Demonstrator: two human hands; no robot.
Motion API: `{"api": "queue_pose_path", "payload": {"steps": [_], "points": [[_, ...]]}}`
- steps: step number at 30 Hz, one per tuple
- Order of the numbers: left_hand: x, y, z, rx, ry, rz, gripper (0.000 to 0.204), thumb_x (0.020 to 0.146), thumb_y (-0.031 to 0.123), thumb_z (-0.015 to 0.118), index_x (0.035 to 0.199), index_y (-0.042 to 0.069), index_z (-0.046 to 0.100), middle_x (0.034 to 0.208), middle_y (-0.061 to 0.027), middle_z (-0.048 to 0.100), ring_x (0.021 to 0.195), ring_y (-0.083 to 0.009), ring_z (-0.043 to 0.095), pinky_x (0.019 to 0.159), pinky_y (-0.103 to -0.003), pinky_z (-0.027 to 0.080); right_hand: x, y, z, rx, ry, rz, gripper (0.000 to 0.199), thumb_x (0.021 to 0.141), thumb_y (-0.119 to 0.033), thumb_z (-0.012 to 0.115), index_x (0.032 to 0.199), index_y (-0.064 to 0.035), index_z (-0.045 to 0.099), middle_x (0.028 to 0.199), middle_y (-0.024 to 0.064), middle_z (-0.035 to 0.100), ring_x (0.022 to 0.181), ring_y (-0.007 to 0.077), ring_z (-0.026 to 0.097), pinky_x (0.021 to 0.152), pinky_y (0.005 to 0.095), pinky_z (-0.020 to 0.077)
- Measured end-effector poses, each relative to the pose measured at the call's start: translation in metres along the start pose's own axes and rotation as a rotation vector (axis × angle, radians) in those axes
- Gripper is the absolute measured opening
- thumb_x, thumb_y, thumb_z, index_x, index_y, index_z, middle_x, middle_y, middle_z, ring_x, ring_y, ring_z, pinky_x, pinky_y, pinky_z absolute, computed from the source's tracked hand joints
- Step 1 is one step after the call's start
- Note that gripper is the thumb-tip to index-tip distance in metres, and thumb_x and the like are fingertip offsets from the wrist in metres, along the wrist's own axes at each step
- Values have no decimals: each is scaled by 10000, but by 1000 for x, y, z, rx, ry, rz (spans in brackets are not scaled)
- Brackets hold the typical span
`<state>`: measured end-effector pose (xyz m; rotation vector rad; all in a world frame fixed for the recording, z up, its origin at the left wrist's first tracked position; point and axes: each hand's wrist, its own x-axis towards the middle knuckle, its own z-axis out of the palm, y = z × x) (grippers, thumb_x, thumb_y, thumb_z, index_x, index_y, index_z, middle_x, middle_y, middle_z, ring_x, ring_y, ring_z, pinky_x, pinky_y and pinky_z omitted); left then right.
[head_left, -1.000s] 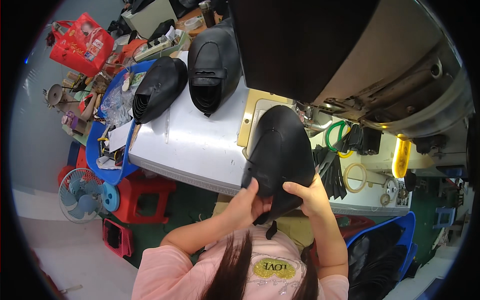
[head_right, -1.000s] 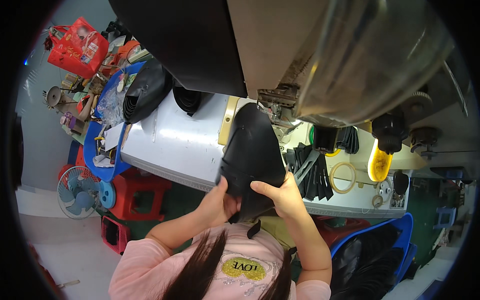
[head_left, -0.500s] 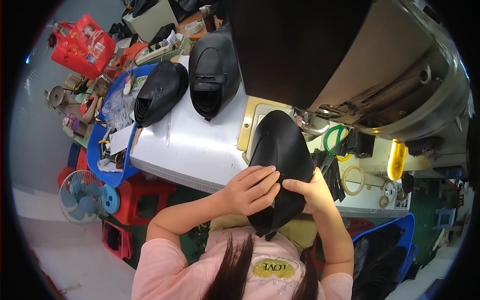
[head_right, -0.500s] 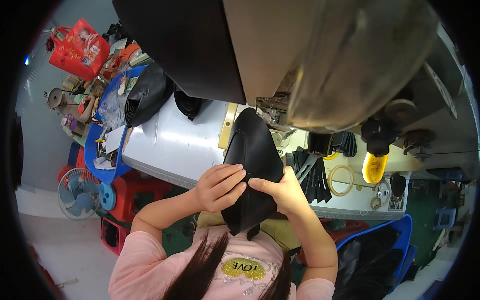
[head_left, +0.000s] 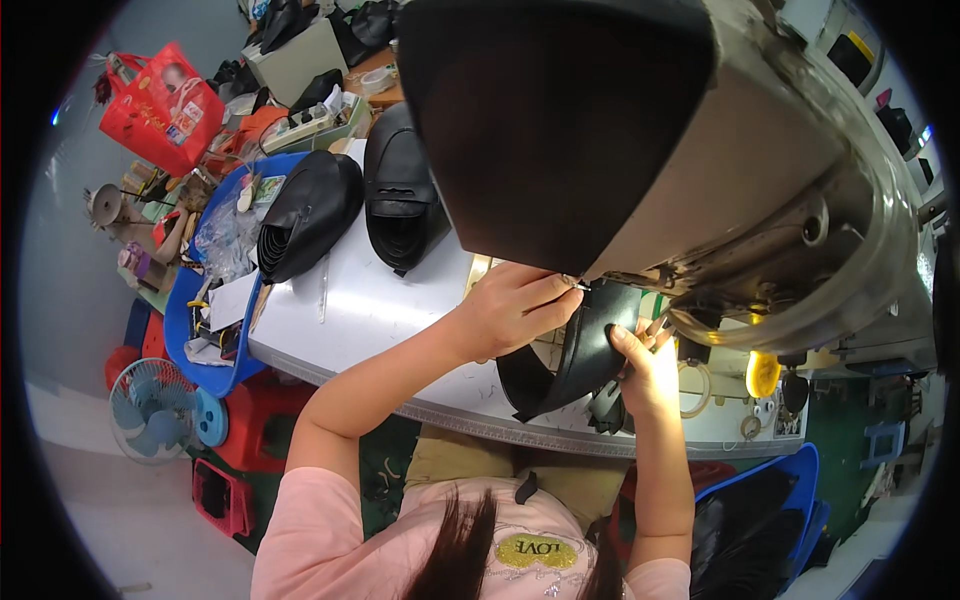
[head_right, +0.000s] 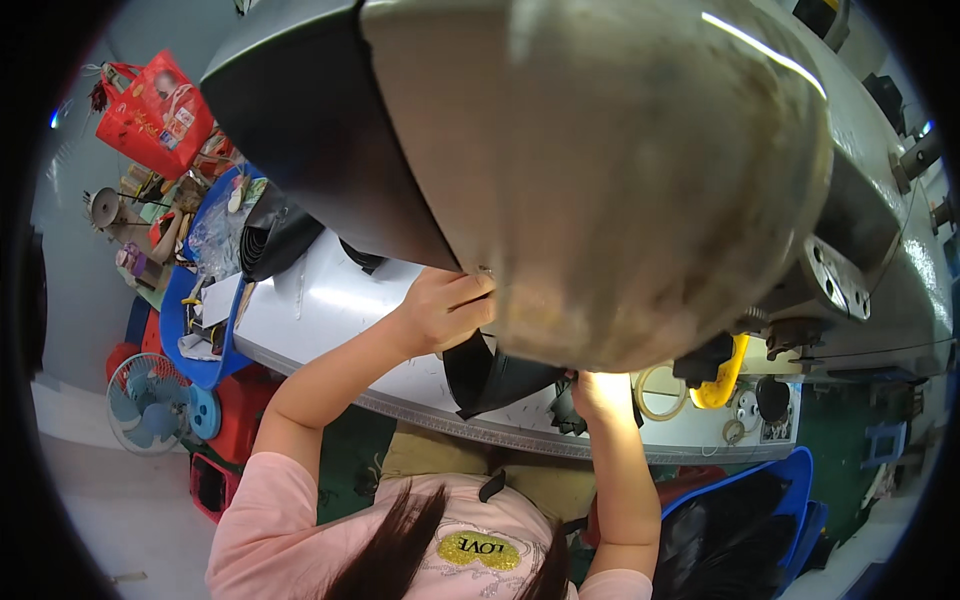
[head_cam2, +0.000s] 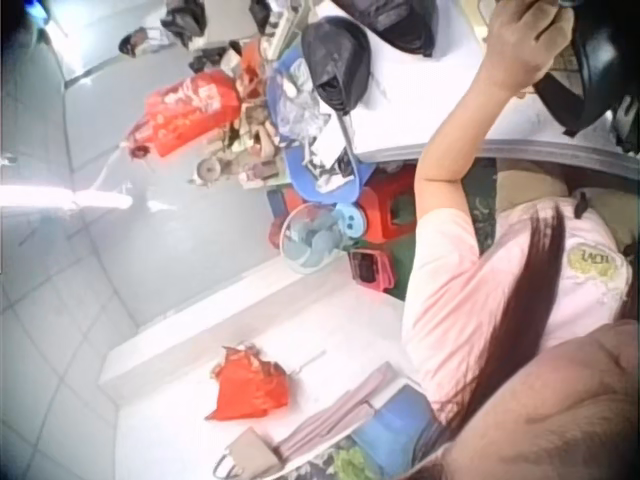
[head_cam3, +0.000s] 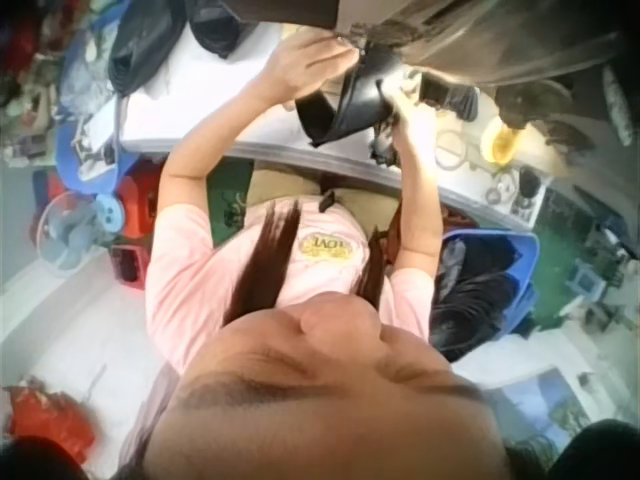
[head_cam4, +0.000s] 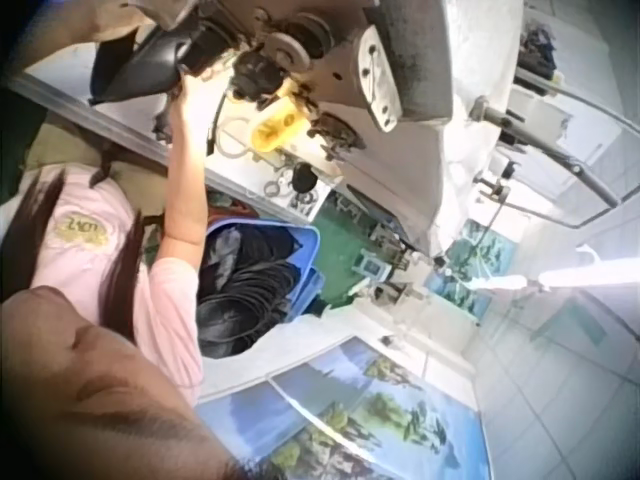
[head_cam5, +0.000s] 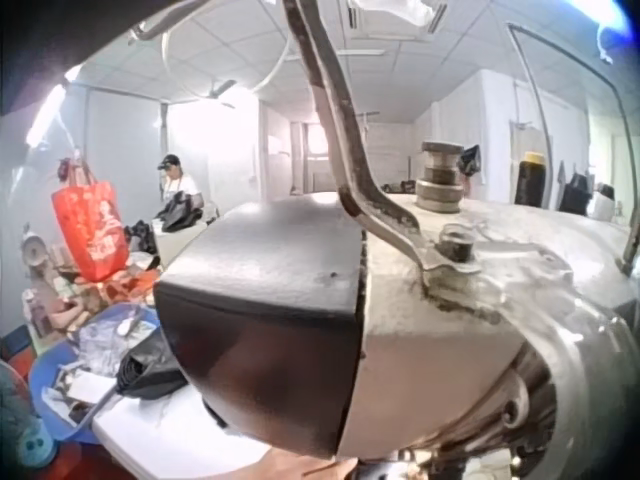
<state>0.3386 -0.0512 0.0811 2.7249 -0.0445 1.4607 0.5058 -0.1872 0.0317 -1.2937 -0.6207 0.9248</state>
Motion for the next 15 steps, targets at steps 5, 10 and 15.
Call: {"api": "queue_pose_path", "payload": {"steps": [5, 10, 15], "points": [[-2, -5, 5, -20, 10, -6, 145, 683, 28, 658, 821, 19, 612, 867, -69, 598, 800, -229, 592, 684, -336, 475, 2, 1, 5, 161, 71, -51, 304, 704, -165, 730, 606, -113, 447, 548, -31, 451, 454, 57, 390, 434, 192, 305], [-2, -6, 6, -13, 41, -14, 176, 657, 10, 672, 824, 35, 619, 837, -50, 585, 785, -223, 585, 683, -338, 471, 0, -8, 15, 143, 88, -75, 337, 702, -164, 733, 582, -122, 422, 542, -34, 434, 450, 54, 368, 429, 189, 286], [-7, -7, 8, -49, 43, -40, 196, 648, 7, 676, 834, 45, 626, 841, -46, 589, 791, -227, 588, 683, -337, 470, -1, -13, 15, 27, 71, -116, 352, 715, -192, 730, 575, -115, 416, 538, -42, 416, 461, 45, 354, 429, 187, 272]]}}
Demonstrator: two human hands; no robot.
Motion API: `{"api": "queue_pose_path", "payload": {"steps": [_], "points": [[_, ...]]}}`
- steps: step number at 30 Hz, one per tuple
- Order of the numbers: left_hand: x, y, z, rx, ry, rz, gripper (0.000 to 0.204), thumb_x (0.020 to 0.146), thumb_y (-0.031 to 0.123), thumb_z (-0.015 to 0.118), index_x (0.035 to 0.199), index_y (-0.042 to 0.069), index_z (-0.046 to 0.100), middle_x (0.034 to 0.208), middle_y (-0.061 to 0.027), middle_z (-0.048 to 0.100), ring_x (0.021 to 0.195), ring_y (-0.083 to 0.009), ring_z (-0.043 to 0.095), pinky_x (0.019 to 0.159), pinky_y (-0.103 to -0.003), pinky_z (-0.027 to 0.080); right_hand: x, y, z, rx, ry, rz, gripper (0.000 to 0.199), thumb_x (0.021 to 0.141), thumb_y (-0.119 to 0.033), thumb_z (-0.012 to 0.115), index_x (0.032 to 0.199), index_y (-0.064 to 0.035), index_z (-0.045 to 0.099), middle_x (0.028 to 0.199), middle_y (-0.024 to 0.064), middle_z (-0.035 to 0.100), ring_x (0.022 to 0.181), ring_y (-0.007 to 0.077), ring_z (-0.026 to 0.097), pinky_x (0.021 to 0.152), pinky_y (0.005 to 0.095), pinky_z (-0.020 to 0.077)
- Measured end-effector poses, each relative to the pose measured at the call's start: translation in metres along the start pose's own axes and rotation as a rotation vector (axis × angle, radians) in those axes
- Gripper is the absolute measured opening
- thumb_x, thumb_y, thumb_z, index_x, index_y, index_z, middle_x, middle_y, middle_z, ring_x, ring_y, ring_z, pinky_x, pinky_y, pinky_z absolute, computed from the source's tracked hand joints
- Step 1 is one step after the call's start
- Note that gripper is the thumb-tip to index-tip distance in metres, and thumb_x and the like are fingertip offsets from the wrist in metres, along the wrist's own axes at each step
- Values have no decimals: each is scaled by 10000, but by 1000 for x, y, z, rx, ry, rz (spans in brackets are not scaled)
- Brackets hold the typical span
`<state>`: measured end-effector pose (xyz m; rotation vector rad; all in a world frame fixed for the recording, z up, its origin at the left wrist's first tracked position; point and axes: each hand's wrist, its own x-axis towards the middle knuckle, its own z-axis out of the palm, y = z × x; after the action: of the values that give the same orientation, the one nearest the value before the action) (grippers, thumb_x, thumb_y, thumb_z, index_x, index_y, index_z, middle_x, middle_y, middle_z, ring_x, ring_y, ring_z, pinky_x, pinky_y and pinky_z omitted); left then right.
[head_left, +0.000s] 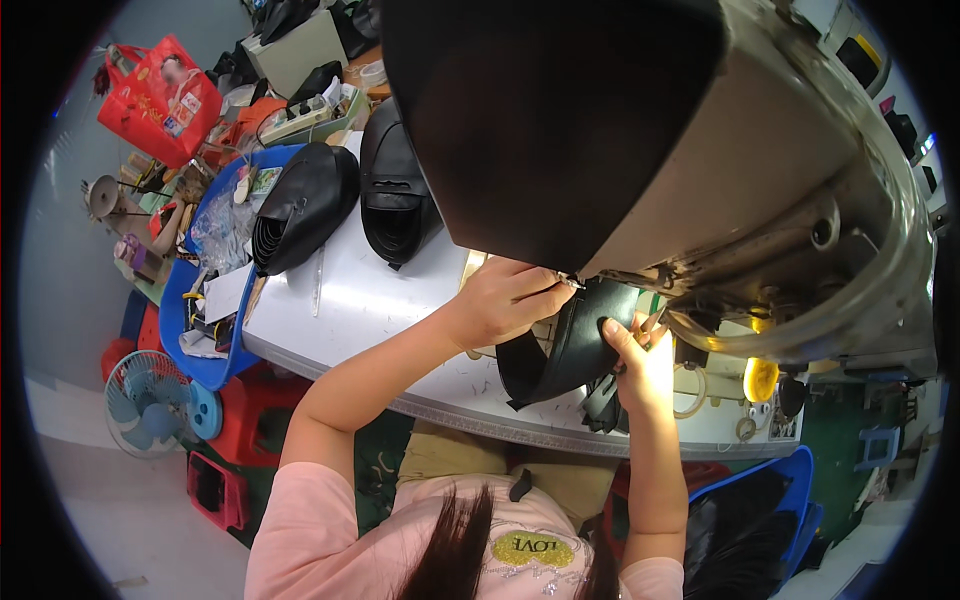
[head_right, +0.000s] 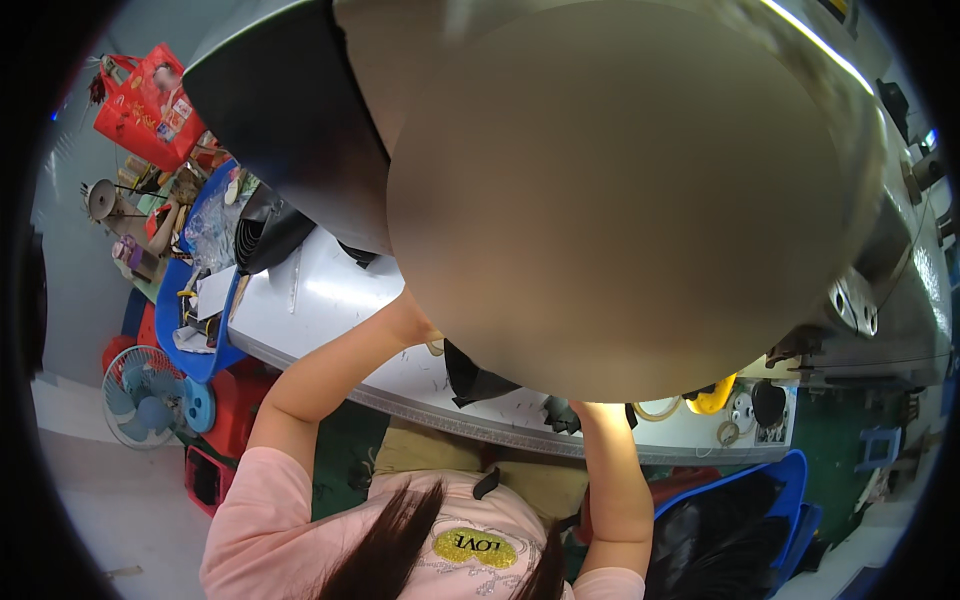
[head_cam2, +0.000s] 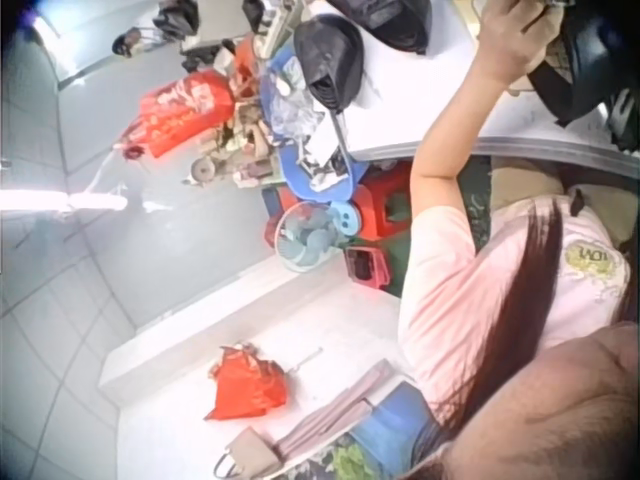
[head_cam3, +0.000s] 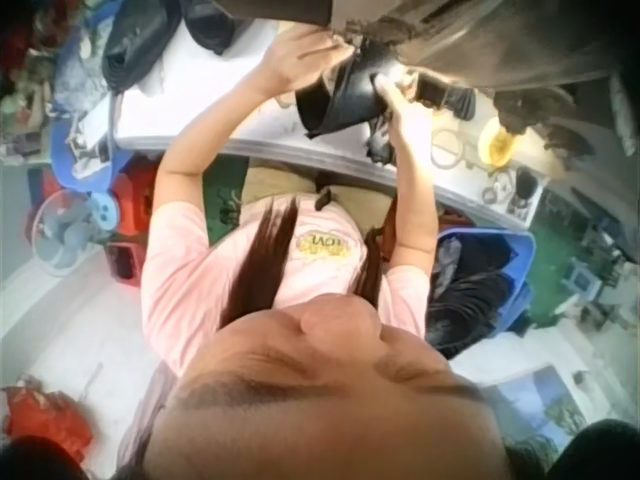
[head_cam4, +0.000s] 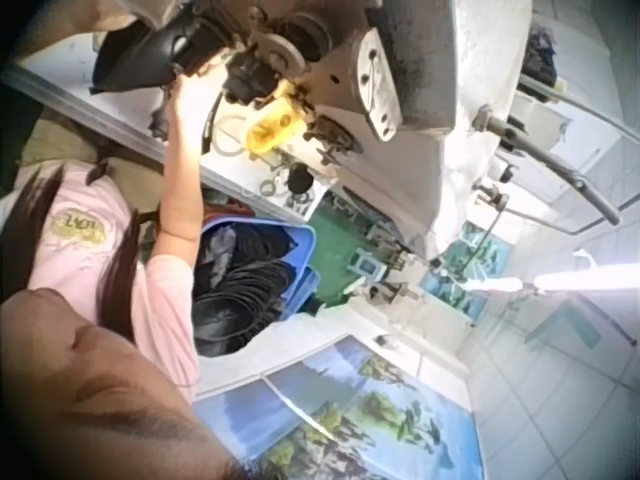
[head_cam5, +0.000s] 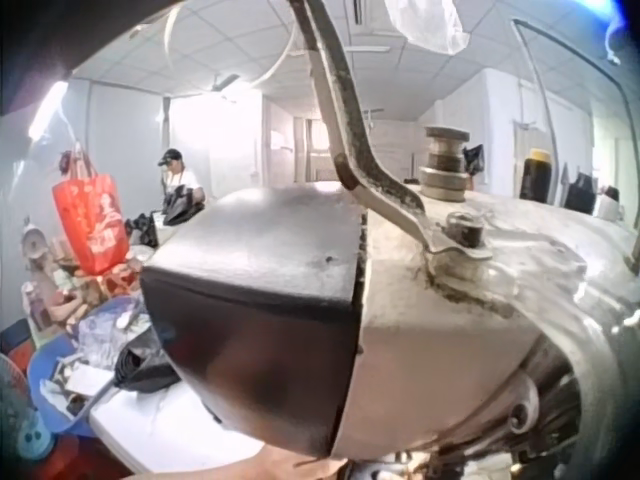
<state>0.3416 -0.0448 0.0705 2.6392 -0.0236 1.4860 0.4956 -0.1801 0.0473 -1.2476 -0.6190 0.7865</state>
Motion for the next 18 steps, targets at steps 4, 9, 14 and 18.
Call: {"api": "queue_pose_path", "payload": {"steps": [4, 9, 14, 18], "points": [[-4, -1, 5, 15, 37, -5, 199, 646, 9, 681, 835, 42, 630, 828, -46, 603, 791, -228, 594, 692, -333, 467, 1, 1, -3, -74, -18, -39, 340, 730, -200, 725, 587, -105, 432, 536, -49, 397, 467, 42, 348, 437, 186, 271], [-23, -9, 33, -377, 98, -383, 170, 650, -28, 668, 802, 23, 611, 792, -80, 621, 740, -252, 602, 643, -334, 474, 4, 11, -8, -206, 23, -179, 208, 797, -149, 667, 666, -63, 531, 553, -52, 422, 476, 32, 360, 447, 181, 285], [-16, -18, 30, -319, 96, -297, 160, 654, -61, 650, 782, 14, 588, 768, -110, 623, 686, -283, 601, 594, -341, 476, -25, -18, -41, -501, 41, -446, 98, 833, -41, 594, 901, 9, 645, 763, 59, 628, 528, 54, 487, 498, 186, 381], [-14, -15, 21, -191, 111, -240, 158, 657, -64, 646, 778, 14, 581, 777, -123, 622, 692, -288, 599, 591, -347, 474, -29, -100, -180, -890, 614, -1206, 170, 850, -70, 589, 973, 40, 632, 833, 100, 660, 709, 160, 627, 635, 283, 503]]}}
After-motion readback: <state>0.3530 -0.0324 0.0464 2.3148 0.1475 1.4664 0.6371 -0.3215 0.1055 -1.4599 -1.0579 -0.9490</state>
